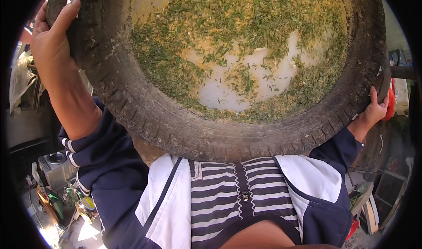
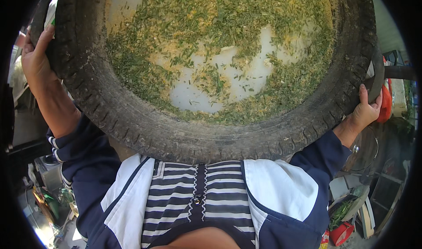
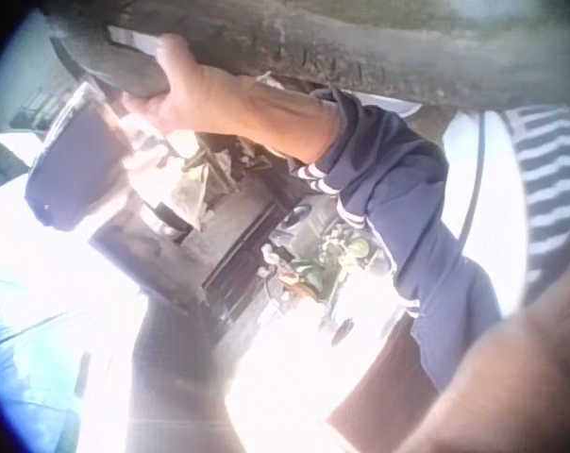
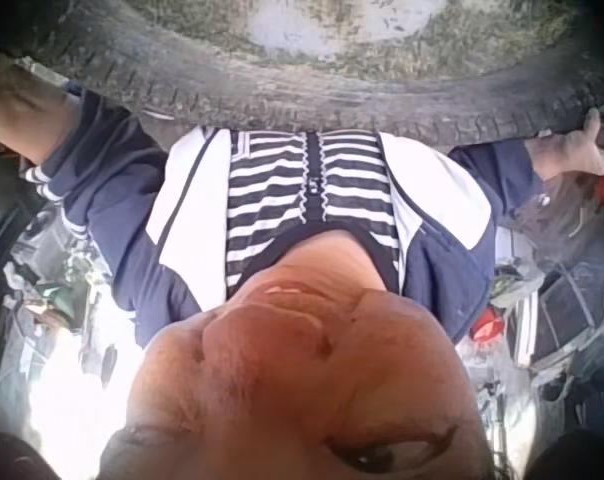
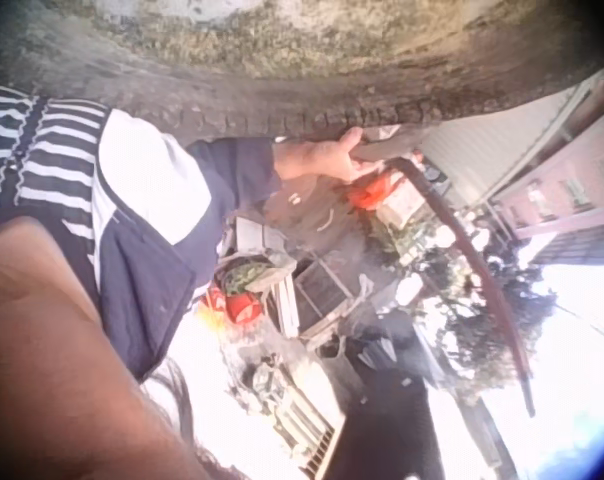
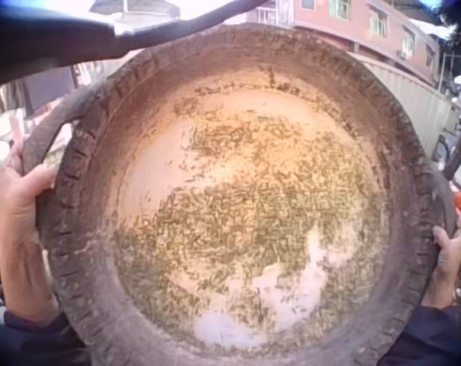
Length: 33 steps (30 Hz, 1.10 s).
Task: The person transfers chopped green herbs from a large metal bowl into a grinding machine using a red scoop. They then use a red dustpan to collect the processed herbs from a large tire and transfer them into a metal bowl. Finally, they use a cloth to clean the grinding machine's output chute.
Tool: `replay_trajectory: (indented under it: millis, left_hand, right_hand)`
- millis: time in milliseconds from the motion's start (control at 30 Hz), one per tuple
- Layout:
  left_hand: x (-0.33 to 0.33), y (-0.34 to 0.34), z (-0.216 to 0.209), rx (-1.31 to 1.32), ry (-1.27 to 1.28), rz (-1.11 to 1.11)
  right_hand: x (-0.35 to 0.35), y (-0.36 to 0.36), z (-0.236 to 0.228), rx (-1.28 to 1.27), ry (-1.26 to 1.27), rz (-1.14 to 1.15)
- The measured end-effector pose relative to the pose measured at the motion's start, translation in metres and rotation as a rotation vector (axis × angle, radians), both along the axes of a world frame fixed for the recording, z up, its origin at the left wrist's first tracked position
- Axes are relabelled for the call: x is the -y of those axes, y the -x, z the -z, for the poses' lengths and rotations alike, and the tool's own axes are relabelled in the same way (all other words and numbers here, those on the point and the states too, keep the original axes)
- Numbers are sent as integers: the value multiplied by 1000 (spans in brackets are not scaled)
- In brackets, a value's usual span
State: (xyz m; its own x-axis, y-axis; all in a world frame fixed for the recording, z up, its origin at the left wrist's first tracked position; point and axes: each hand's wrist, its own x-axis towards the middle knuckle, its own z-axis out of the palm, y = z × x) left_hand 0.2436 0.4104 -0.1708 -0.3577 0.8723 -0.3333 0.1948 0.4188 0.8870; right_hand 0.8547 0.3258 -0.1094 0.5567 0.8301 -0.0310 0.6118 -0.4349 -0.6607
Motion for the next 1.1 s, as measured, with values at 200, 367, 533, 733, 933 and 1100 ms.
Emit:
replay_trajectory:
  millis: [200,367,533,733,933,1100]
  left_hand:
    - [-3,-12,-4,-124,0,31]
    - [-16,-5,-2,-99,-111,70]
    - [-35,-30,-22,-134,-43,178]
    - [-37,14,-17,-140,28,-23]
    - [92,164,-12,-306,241,-316]
    - [142,183,-6,-267,341,-543]
  right_hand:
    - [-7,3,-4,53,15,43]
    - [-10,8,-1,0,-102,48]
    - [-19,6,-16,-43,-100,-5]
    - [-112,53,3,11,-80,-162]
    - [-122,224,-10,-172,60,-436]
    - [-169,283,50,-104,259,-585]
